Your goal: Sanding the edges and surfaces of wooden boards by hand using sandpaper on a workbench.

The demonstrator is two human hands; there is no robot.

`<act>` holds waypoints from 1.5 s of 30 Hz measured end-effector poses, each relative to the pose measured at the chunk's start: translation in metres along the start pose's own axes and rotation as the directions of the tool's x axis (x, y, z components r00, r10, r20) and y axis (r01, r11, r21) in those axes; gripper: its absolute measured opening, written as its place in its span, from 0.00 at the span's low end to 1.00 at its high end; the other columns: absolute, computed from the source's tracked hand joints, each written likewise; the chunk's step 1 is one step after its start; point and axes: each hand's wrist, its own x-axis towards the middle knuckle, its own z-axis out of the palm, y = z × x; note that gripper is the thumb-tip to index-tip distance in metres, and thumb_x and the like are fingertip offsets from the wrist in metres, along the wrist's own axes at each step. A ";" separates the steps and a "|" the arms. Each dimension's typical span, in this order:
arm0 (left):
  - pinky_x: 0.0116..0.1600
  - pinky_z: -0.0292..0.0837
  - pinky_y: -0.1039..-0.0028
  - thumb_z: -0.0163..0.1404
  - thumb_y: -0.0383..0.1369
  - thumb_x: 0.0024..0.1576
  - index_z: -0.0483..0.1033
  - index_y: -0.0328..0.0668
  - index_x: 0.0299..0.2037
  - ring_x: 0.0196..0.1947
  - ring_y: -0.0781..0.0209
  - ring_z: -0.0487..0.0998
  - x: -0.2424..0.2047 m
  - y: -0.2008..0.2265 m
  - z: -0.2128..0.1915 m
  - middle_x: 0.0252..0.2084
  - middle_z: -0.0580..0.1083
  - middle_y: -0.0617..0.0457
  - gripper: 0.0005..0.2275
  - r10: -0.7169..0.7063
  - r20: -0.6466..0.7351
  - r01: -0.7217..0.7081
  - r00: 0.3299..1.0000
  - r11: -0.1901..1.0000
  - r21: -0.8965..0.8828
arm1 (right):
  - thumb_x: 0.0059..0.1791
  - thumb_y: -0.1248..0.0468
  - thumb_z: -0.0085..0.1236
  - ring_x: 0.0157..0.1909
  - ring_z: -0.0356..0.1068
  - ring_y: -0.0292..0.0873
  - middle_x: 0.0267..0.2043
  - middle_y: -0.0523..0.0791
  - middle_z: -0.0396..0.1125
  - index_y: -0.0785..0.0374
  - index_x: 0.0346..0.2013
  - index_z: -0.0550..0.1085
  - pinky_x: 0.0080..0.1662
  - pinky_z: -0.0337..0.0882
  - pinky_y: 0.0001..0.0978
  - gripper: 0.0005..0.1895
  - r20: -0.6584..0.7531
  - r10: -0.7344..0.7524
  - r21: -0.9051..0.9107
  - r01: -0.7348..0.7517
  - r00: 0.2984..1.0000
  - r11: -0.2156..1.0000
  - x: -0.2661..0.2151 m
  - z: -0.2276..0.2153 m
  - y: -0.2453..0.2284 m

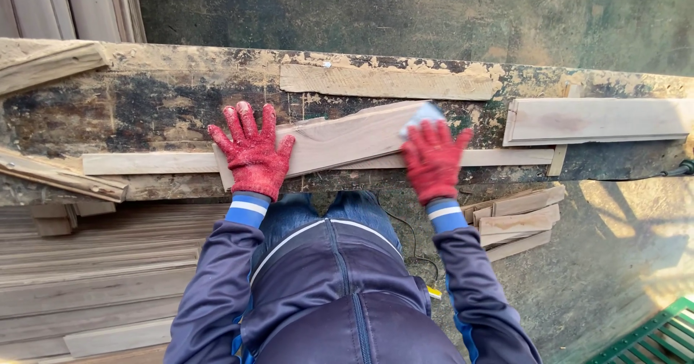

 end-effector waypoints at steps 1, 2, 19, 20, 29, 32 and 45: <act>0.72 0.28 0.28 0.39 0.59 0.63 0.58 0.52 0.76 0.78 0.31 0.44 0.000 0.001 -0.001 0.77 0.54 0.30 0.33 0.001 -0.007 -0.001 1.000 1.000 -0.007 | 0.59 0.32 0.27 0.80 0.44 0.45 0.74 0.33 0.56 0.29 0.67 0.68 0.75 0.15 0.68 0.29 0.070 0.098 0.026 -0.100 0.993 0.995 0.000 0.005 0.006; 0.72 0.28 0.28 0.40 0.58 0.63 0.58 0.52 0.75 0.78 0.31 0.44 0.000 0.002 -0.003 0.76 0.54 0.30 0.33 0.006 -0.014 -0.006 1.000 1.000 -0.012 | 0.60 0.31 0.21 0.80 0.44 0.42 0.74 0.33 0.57 0.31 0.67 0.68 0.75 0.14 0.66 0.32 0.142 0.198 0.044 -0.206 0.970 0.978 0.000 0.010 0.013; 0.73 0.27 0.29 0.38 0.59 0.63 0.58 0.53 0.75 0.79 0.32 0.44 0.000 0.004 0.003 0.77 0.54 0.31 0.33 -0.031 -0.043 0.030 0.999 0.999 -0.013 | 0.51 0.39 0.59 0.73 0.56 0.55 0.69 0.44 0.63 0.47 0.62 0.73 0.75 0.46 0.62 0.29 -0.429 0.137 0.574 0.152 0.893 0.804 0.001 -0.008 -0.053; 0.73 0.27 0.29 0.38 0.59 0.63 0.58 0.54 0.76 0.79 0.33 0.44 -0.001 0.002 0.004 0.77 0.54 0.31 0.33 -0.032 -0.044 0.032 0.999 0.999 -0.003 | 0.50 0.38 0.59 0.77 0.50 0.53 0.76 0.39 0.54 0.43 0.70 0.66 0.76 0.43 0.62 0.36 -0.478 0.095 0.661 0.286 0.873 0.694 0.001 -0.027 -0.081; 0.74 0.25 0.32 0.43 0.58 0.61 0.56 0.52 0.76 0.79 0.35 0.43 -0.001 -0.001 0.007 0.78 0.52 0.34 0.35 -0.076 -0.059 0.070 0.995 0.992 -0.109 | 0.48 0.43 0.60 0.66 0.67 0.55 0.63 0.49 0.71 0.47 0.62 0.76 0.69 0.61 0.56 0.29 -0.274 0.019 0.526 0.134 0.962 0.840 -0.007 0.035 0.043; 0.75 0.34 0.35 0.63 0.47 0.53 0.50 0.47 0.78 0.77 0.31 0.42 -0.026 -0.019 0.001 0.77 0.46 0.31 0.44 -0.283 -0.241 0.193 0.928 0.921 -0.340 | 0.40 0.64 0.66 0.68 0.62 0.61 0.72 0.51 0.60 0.47 0.73 0.64 0.72 0.60 0.52 0.46 -0.017 0.044 0.759 -0.016 0.999 0.651 -0.020 0.039 0.060; 0.30 0.86 0.64 0.73 0.38 0.46 0.72 0.35 0.54 0.30 0.46 0.84 -0.058 -0.089 0.067 0.40 0.74 0.40 0.30 -0.602 0.388 0.481 0.698 -0.007 -0.877 | 0.53 0.51 0.58 0.26 0.73 0.41 0.24 0.37 0.70 0.35 0.44 0.79 0.35 0.75 0.34 0.07 -0.258 0.209 0.193 -0.162 0.943 0.968 0.010 -0.001 0.049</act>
